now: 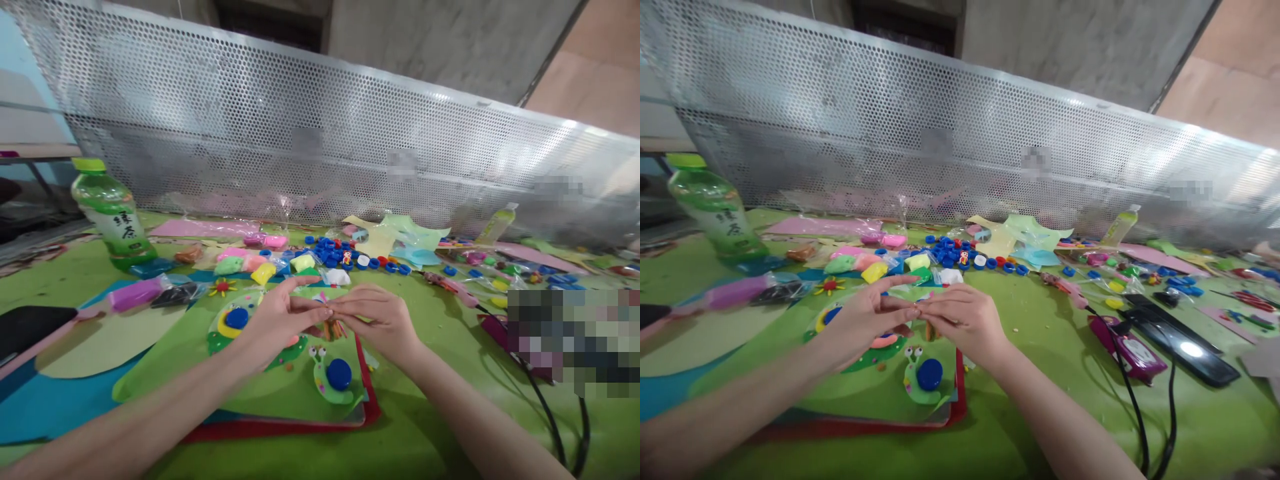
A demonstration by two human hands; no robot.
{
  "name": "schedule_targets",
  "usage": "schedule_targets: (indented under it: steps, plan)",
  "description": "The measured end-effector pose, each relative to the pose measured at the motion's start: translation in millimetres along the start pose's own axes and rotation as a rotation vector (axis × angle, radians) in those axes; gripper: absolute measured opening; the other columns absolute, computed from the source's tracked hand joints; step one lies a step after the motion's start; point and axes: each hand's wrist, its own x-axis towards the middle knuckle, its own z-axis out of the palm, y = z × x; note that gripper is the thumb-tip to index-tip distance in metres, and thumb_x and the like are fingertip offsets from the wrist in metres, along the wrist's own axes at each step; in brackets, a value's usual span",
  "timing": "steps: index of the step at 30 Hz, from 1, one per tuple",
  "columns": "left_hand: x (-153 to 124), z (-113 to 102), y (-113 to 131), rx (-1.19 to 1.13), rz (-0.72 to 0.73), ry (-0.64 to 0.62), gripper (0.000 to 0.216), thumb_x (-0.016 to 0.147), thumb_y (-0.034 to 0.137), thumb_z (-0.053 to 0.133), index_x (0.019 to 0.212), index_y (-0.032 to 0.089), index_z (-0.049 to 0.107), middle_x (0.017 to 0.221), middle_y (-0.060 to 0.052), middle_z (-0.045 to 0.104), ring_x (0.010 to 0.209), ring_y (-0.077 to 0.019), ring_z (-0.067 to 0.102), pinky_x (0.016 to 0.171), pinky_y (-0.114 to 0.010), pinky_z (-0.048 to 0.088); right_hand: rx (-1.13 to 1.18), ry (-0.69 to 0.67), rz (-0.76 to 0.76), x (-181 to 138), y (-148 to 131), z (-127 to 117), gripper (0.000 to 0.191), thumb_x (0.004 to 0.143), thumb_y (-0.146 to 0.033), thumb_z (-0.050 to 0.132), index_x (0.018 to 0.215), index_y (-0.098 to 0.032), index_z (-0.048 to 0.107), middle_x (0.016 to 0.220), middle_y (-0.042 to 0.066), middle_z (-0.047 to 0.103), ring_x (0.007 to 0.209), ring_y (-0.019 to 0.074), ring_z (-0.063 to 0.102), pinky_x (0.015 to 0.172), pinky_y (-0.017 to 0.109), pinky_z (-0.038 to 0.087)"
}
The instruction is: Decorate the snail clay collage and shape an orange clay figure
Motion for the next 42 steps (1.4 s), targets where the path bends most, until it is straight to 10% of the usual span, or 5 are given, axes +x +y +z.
schedule_targets:
  steps: [6,15,25,33,42]
  plan:
    - [6.2,-10.8,1.6,-0.157,0.116,0.041,0.036,0.073,0.022,0.068,0.107,0.02,0.057,0.089,-0.004,0.069,0.084,-0.0153,0.064,0.065,-0.024,0.053,0.201,0.556,0.588,8.0,39.0,-40.0,0.019,0.081,-0.04,0.056,0.079,-0.022,0.051,0.07,-0.001,0.062,0.048,0.0084,0.055,0.038,0.019,0.037]
    - [19.1,-19.8,-7.1,-0.113,0.148,-0.003,0.031,0.07,0.039,0.068,0.058,0.015,0.052,0.048,0.006,0.049,0.04,-0.0035,0.042,0.041,-0.018,0.036,0.201,0.236,0.746,7.7,62.9,-44.8,0.048,0.067,-0.065,0.058,0.057,-0.018,0.051,0.042,-0.001,0.053,0.034,0.0087,0.047,0.033,0.021,0.037]
    - [11.8,-21.3,1.3,0.078,0.125,-0.071,0.019,0.072,0.029,0.065,0.089,0.02,0.067,0.092,-0.007,0.071,0.088,-0.0194,0.065,0.064,-0.027,0.053,-0.103,-0.13,0.853,-42.4,25.7,-58.4,0.034,0.08,-0.038,0.05,0.102,-0.016,0.066,0.096,0.011,0.071,0.059,0.018,0.068,0.049,0.029,0.053]
    - [13.5,-19.2,-1.4,0.198,0.189,-0.057,0.014,0.061,0.025,0.073,0.061,0.017,0.061,0.06,0.0,0.063,0.049,-0.0083,0.052,0.05,-0.02,0.043,-0.526,-0.301,0.79,-82.3,-11.5,-70.5,0.025,0.08,-0.039,0.052,0.074,-0.027,0.073,0.077,0.004,0.073,0.062,0.0218,0.066,0.059,0.032,0.05]
    - [6.0,-11.1,-5.0,0.256,0.238,-0.186,0.023,0.083,0.035,0.047,0.077,0.018,0.061,0.068,-0.002,0.059,0.059,-0.0104,0.055,0.054,-0.021,0.046,-0.547,-0.306,0.676,-82.2,-4.6,-61.7,0.043,0.081,-0.014,0.038,0.121,-0.013,0.056,0.112,0.015,0.063,0.099,0.0247,0.06,0.084,0.039,0.048]
